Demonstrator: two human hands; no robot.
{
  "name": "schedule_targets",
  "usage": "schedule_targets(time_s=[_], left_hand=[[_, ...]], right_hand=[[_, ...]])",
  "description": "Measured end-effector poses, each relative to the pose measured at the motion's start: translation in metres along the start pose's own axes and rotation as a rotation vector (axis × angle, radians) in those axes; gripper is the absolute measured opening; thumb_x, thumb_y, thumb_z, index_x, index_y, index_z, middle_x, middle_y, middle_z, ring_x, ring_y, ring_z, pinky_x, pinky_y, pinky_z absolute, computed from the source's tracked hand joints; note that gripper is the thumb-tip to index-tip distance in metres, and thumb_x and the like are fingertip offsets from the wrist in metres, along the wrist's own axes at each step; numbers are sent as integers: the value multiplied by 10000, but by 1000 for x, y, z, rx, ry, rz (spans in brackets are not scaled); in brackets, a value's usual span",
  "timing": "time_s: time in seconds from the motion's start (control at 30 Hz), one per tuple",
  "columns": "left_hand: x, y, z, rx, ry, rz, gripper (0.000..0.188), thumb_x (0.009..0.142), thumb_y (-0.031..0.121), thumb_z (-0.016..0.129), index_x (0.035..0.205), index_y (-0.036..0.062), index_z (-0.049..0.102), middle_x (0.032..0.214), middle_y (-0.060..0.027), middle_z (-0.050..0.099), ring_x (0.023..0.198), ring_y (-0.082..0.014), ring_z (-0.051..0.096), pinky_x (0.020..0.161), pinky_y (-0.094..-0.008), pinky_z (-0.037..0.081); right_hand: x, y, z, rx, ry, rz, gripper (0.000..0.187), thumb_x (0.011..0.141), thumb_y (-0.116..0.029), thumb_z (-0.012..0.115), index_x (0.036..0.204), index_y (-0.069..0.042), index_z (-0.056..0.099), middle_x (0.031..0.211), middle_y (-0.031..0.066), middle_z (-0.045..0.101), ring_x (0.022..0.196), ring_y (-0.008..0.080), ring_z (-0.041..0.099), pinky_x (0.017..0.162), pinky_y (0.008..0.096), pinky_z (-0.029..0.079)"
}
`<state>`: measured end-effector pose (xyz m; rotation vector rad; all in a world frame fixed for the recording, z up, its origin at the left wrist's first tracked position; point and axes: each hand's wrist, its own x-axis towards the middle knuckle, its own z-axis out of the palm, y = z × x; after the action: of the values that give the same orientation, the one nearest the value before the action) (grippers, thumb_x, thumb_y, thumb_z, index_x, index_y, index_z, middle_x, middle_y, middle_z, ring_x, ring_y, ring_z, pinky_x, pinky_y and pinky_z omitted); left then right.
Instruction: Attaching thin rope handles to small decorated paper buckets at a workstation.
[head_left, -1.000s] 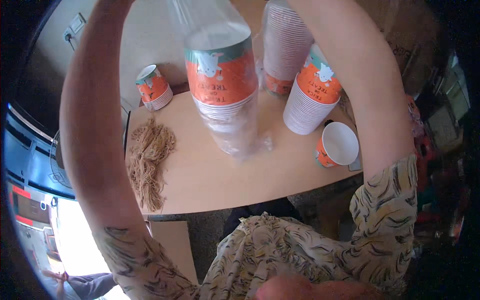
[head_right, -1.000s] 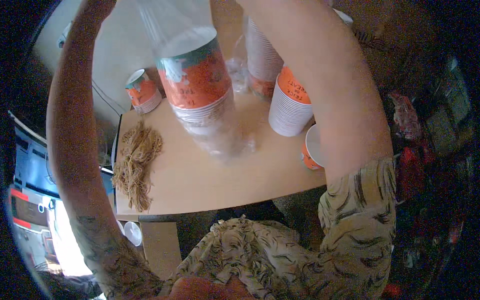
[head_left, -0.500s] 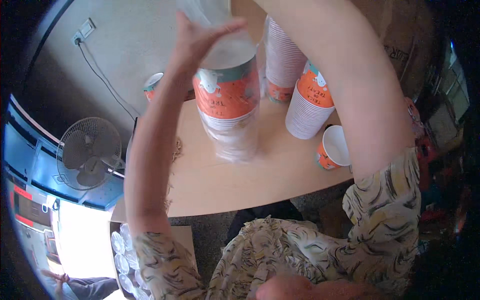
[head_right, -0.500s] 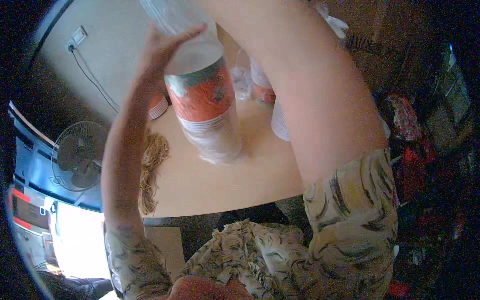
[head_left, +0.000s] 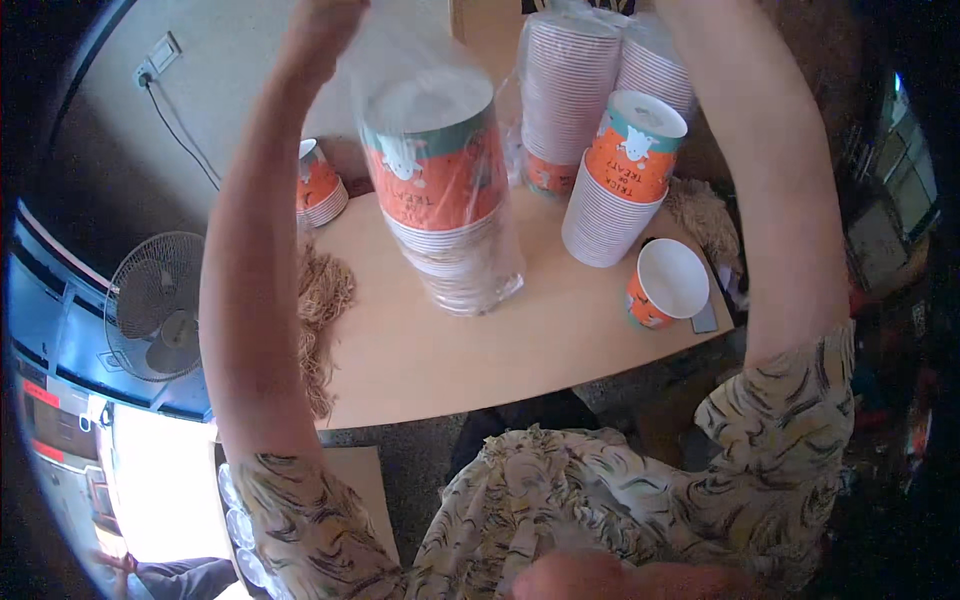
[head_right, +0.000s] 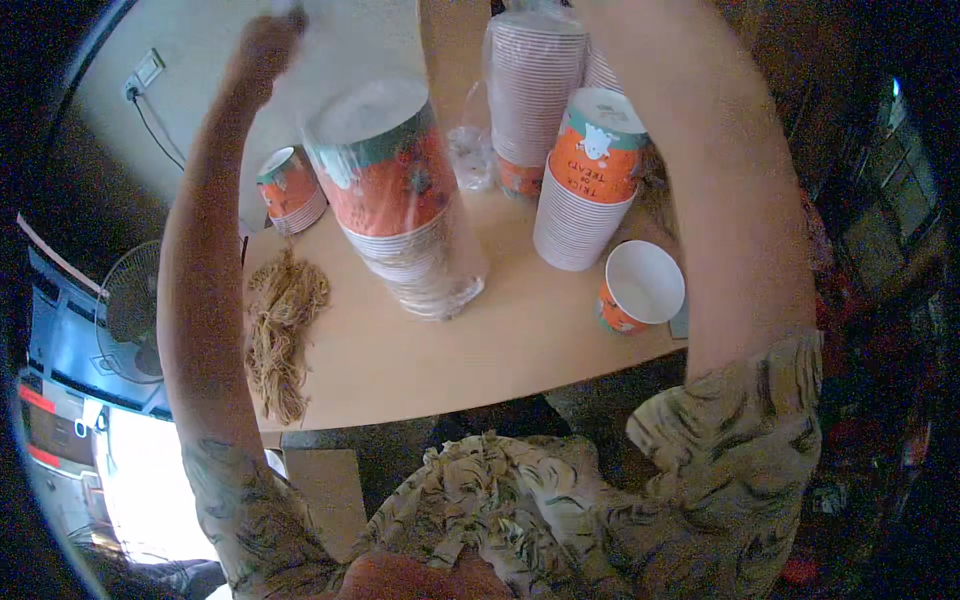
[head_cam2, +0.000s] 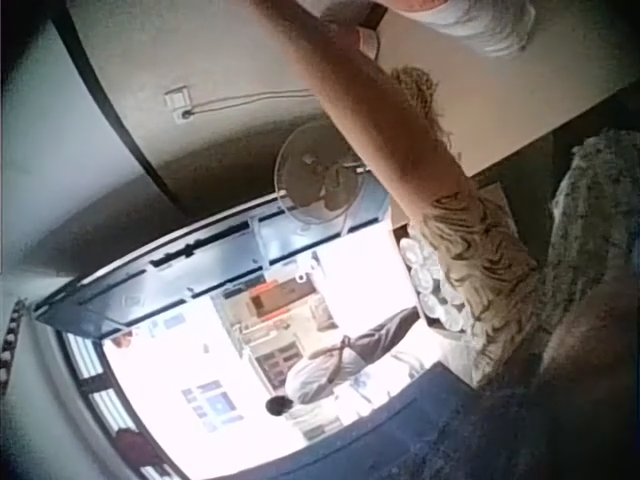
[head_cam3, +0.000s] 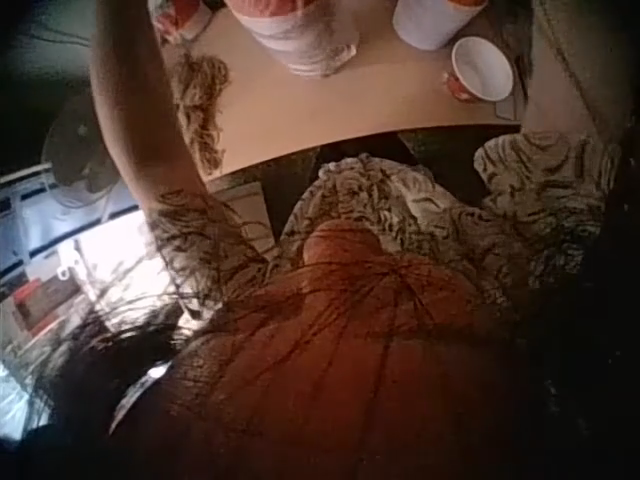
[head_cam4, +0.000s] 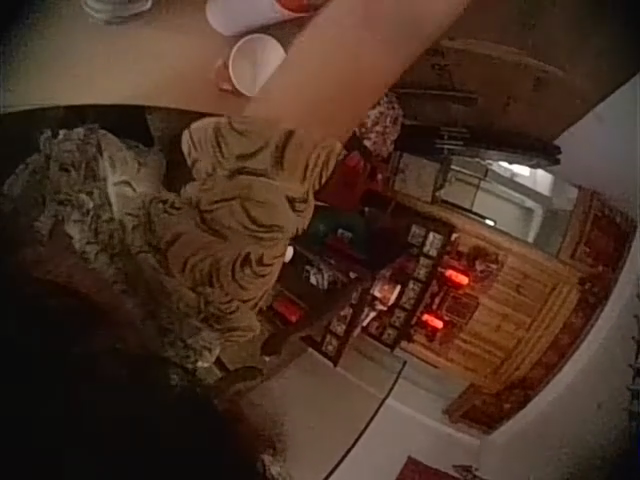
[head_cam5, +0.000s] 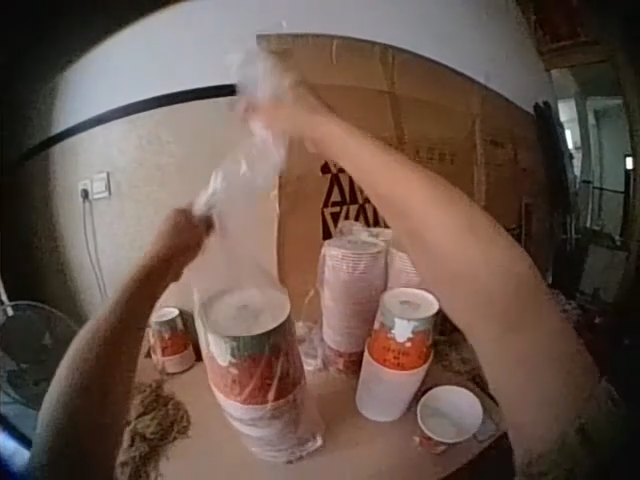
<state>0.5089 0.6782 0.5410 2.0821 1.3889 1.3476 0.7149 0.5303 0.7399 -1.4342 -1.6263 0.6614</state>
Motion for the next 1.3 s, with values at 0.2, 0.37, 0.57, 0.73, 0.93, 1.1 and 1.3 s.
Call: schedule_targets(time_s=[0.2, 0.37, 0.57, 0.73, 0.93, 1.1, 1.3], left_hand=[[-8, 62, -51, -571, 142, 215, 245, 1010, 287, 516, 1008, 70, 630, 928, -72, 584, 782, -202, 564, 670, -362, 508], [-107, 147, -26, 99, 508, 490, 640, 957, 335, 686, 1487, 68, 445, 1388, -230, 536, 1126, -320, 631, 893, -365, 576], [-193, 66, 34, 310, 149, 858, 505, 818, 146, 802, 1269, 58, 592, 1200, -131, 622, 1078, -310, 606, 946, -428, 447], [-212, 24, 31, 409, -19, 769, 430, 794, 130, 777, 1206, 122, 658, 1128, -69, 668, 1018, -264, 614, 953, -435, 403], [-209, 14, 44, 227, -10, 749, 380, 762, 215, 859, 1098, 125, 706, 1088, -36, 730, 1157, -274, 645, 1127, -536, 352], [-189, -23, 37, 47, 78, 664, 416, 859, 366, 799, 1100, 58, 657, 1142, -126, 699, 1255, -358, 579, 1196, -597, 276], [-173, -89, 45, -271, 341, 309, 718, 1020, 360, 607, 1577, 72, 256, 1616, -197, 286, 1514, -364, 248, 1214, -564, 226]], right_hand=[[-34, 110, 97, -325, -266, -401, 467, 904, -488, 722, 894, -24, 666, 697, 124, 635, 529, 223, 591, 460, 370, 504], [92, 145, 38, 461, -149, -269, 210, 896, -258, 752, 944, -75, 658, 778, 101, 662, 639, 229, 619, 545, 381, 494], [159, 218, 11, -134, 1228, -992, 442, 928, -220, 645, 1307, -4, 571, 1220, 261, 623, 1099, 400, 614, 945, 487, 483], [130, 331, 155, -608, 541, -790, 613, 847, 58, 506, 1451, 63, 404, 1328, 295, 540, 1208, 446, 580, 1071, 435, 475], [166, 620, 219, -408, 568, -657, 491, 933, 13, 443, 1421, 71, 428, 1444, 319, 430, 1307, 405, 513, 1091, 461, 437], [167, 645, 225, -593, 26, -168, 450, 944, -121, 506, 1352, 71, 505, 1275, 305, 578, 1172, 421, 610, 987, 480, 504], [80, 494, 227, -438, 174, -65, 398, 957, -309, 621, 1229, -22, 667, 1188, 214, 704, 1096, 378, 690, 927, 476, 551]])
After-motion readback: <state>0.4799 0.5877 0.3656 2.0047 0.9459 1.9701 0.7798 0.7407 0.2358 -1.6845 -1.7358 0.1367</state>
